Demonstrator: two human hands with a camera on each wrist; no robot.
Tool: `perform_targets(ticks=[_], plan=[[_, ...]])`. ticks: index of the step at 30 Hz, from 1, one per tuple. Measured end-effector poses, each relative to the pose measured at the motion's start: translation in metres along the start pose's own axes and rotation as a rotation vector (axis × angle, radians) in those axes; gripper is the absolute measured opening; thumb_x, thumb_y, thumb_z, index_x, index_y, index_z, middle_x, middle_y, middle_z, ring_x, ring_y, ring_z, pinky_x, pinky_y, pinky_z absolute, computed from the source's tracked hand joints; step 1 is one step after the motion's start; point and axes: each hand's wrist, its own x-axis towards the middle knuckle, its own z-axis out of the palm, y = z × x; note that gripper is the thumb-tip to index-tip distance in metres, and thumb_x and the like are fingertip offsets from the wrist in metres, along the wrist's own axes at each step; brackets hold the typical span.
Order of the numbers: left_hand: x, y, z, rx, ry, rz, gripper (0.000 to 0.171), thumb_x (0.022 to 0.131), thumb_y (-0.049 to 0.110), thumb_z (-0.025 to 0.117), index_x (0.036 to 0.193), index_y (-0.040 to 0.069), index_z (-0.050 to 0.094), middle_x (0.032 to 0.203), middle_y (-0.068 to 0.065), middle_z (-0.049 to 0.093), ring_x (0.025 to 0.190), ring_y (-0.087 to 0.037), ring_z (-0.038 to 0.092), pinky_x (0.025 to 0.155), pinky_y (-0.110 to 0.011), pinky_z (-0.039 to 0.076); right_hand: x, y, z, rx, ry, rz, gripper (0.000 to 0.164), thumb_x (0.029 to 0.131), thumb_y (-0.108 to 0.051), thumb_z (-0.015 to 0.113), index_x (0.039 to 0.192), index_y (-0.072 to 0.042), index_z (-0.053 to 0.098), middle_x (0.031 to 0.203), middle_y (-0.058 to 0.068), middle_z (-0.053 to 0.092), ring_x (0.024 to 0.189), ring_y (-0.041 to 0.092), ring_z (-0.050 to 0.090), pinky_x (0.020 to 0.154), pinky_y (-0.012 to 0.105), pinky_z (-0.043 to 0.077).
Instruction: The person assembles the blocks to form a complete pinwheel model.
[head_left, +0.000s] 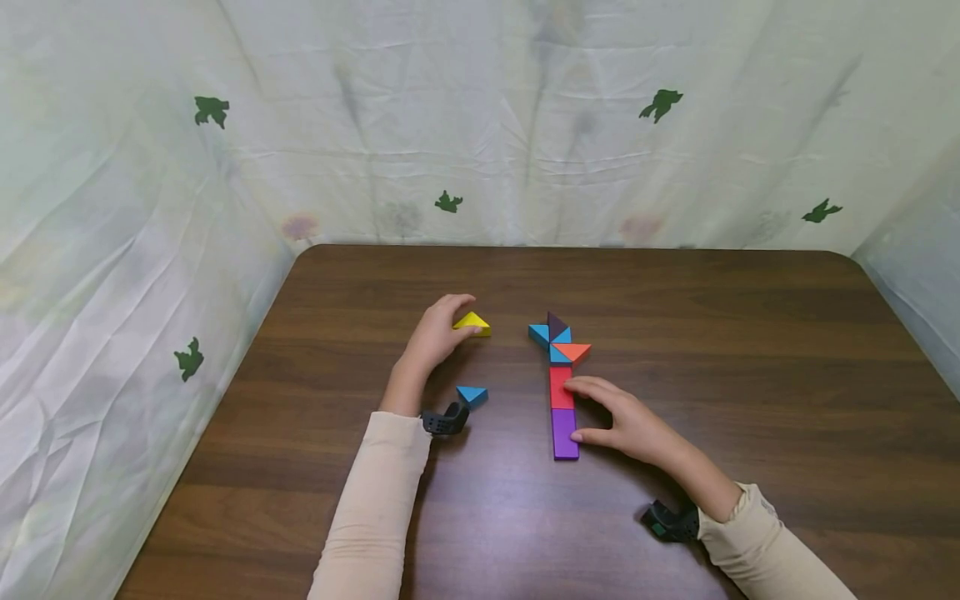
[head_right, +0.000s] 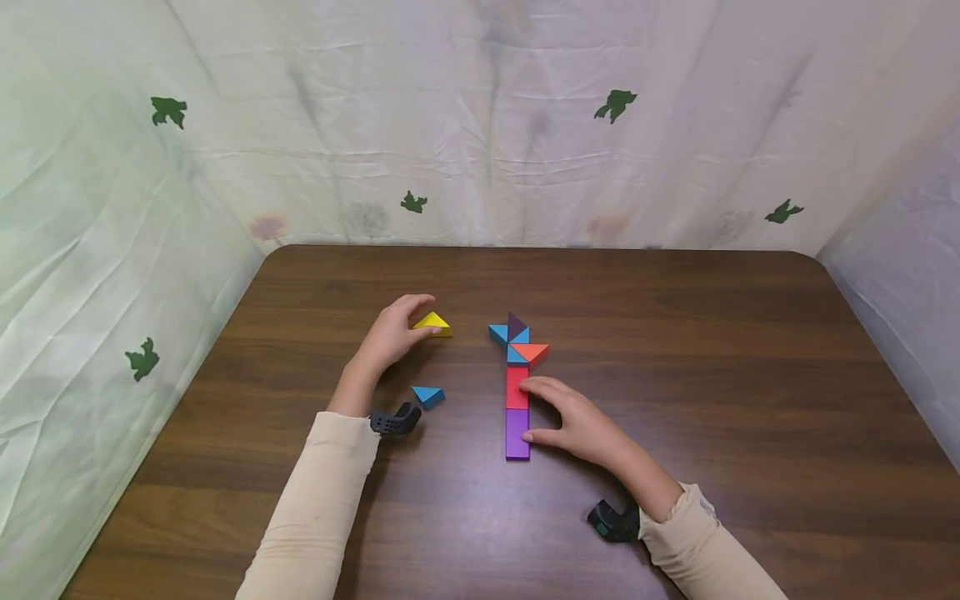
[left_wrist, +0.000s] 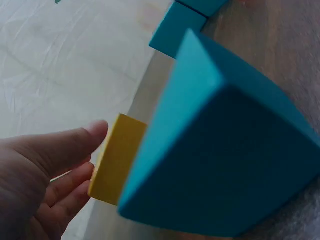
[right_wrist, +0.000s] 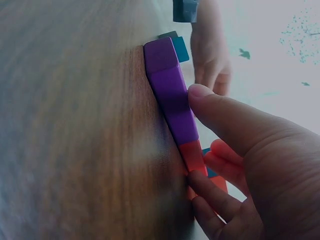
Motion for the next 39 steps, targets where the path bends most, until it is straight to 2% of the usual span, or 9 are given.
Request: perform_targets(ticks=[9,23,29,39], plan=[[0.001,-0.007,0.006,0.013,-0.031,-0.043,0.042,0.083,0.013,0.065,0.122,0.002,0.053,0.12,-0.014,0.051,0.104,-0.025,0.049,0.092,-0.036,0.039,-0.001,0.001,0.0,-0.008,0.003,-0.004,0.066,0.076,-0.039,0.07,0.132,-0.014,0.046,0.132,0.002,0.043,0.121,0.019,0.038,0.095,0.042,0.034],[0.001,-0.008,0.011,0.052,-0.007,-0.033,0.037,0.083,0.013,0.065,0.118,0.003,0.056,0.113,-0.013,0.055,0.099,-0.024,0.051,0.087,-0.035,0.042,-0.001,0.002,0.001,-0.006,0.006,-0.011,0.066,0.076,-0.038,0.07,0.132,-0.014,0.046,0.132,0.002,0.043,0.121,0.019,0.039,0.095,0.042,0.035],[-0.001,-0.004,0.014,0.049,0.002,-0.018,0.037,0.083,0.015,0.065,0.118,0.005,0.056,0.114,-0.012,0.054,0.099,-0.024,0.051,0.088,-0.035,0.042,-0.001,0.001,0.001,0.002,0.007,-0.009,0.066,0.076,-0.037,0.071,0.131,-0.014,0.046,0.132,0.002,0.042,0.121,0.019,0.039,0.095,0.042,0.034],[-0.002,0.013,0.021,0.059,-0.012,0.028,0.037,0.083,0.015,0.065,0.118,0.006,0.056,0.113,-0.009,0.055,0.098,-0.022,0.051,0.087,-0.034,0.042,0.0,0.001,0.0,0.009,0.004,0.0,0.066,0.075,-0.037,0.071,0.131,-0.014,0.046,0.132,0.001,0.043,0.121,0.018,0.039,0.096,0.041,0.034]])
